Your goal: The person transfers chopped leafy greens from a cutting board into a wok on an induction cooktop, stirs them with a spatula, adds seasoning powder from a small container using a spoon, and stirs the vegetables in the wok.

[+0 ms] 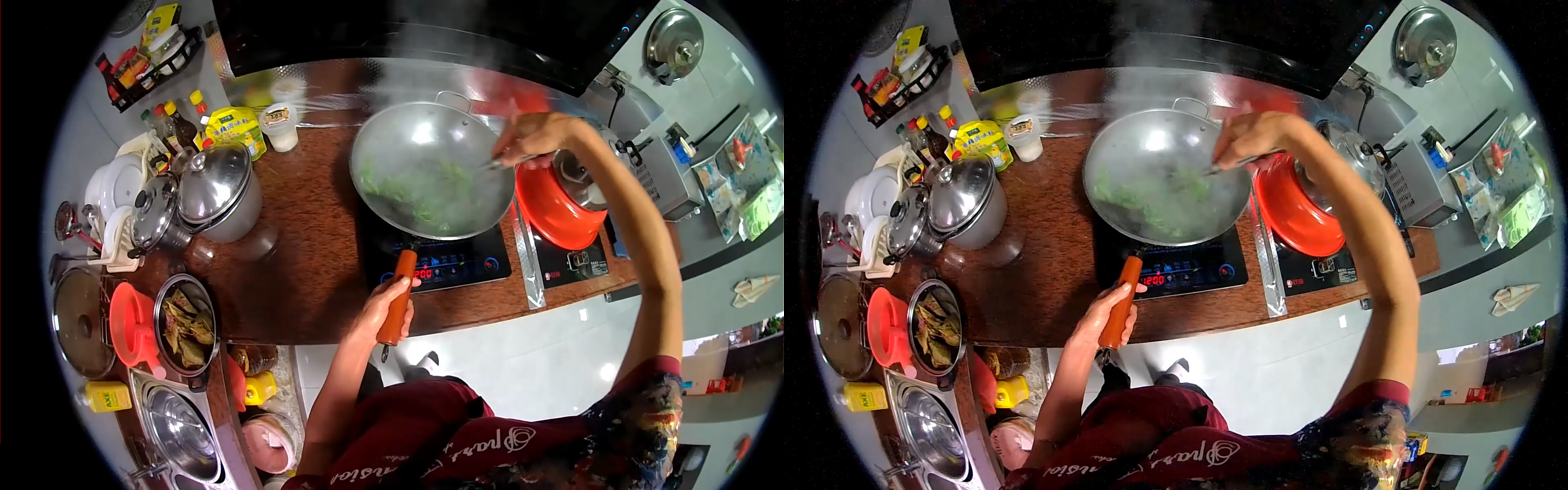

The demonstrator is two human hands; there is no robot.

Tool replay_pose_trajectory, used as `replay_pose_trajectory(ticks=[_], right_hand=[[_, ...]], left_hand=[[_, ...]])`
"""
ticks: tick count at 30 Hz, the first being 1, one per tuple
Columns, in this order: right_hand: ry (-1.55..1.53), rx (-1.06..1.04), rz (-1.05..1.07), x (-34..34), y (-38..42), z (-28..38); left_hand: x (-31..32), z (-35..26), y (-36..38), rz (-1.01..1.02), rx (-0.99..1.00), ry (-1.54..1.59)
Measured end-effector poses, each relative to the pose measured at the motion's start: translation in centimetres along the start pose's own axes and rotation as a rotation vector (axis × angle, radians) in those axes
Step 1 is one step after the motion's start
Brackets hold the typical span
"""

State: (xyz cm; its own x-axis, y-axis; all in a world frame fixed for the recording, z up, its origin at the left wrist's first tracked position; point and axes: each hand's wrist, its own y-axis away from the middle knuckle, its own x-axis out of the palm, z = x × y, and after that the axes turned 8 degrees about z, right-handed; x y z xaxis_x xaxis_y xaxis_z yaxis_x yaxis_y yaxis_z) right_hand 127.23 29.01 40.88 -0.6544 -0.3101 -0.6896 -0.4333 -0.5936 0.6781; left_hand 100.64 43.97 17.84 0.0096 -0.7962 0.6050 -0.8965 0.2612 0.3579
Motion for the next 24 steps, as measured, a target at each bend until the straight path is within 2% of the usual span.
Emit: replay_pose_trajectory(ticks=[6, 11, 15, 17, 18, 21, 22, 24], right_hand=[[-0.362, -0.005, -0.24, 2.6, -6.4, -5.6], [-0.583, 0.158, -0.295, 6.7, -4.1, -12.4], [-0.763, 0.197, -0.209, 11.6, 2.3, -11.4], [-0.748, 0.175, -0.24, 13.1, 4.1, -9.9], [-0.837, 0.132, -0.234, 13.6, 4.4, -9.1], [-0.92, -0.085, -0.285, 14.5, 2.5, -7.9], [-0.952, -0.027, -0.323, 14.4, 1.4, -6.7], [-1.101, -0.048, -0.356, 14.6, -2.8, -5.7]], left_hand=[[0.0, -0.2, 0.0, 0.004, -0.005, 0.022], [0.2, -0.4, 0.0, -0.022, -0.018, 0.016], [0.1, 0.0, -0.1, 0.002, -0.006, 0.045], [0.2, 0.1, -0.3, -0.002, -0.003, 0.053], [0.4, 0.0, -0.2, -0.012, -0.01, 0.044], [0.9, 0.0, -0.1, -0.024, -0.004, 0.019], [1.1, 0.0, -0.2, -0.026, 0.011, 0.012], [1.2, -0.1, -0.2, -0.028, -0.002, 0.017]])
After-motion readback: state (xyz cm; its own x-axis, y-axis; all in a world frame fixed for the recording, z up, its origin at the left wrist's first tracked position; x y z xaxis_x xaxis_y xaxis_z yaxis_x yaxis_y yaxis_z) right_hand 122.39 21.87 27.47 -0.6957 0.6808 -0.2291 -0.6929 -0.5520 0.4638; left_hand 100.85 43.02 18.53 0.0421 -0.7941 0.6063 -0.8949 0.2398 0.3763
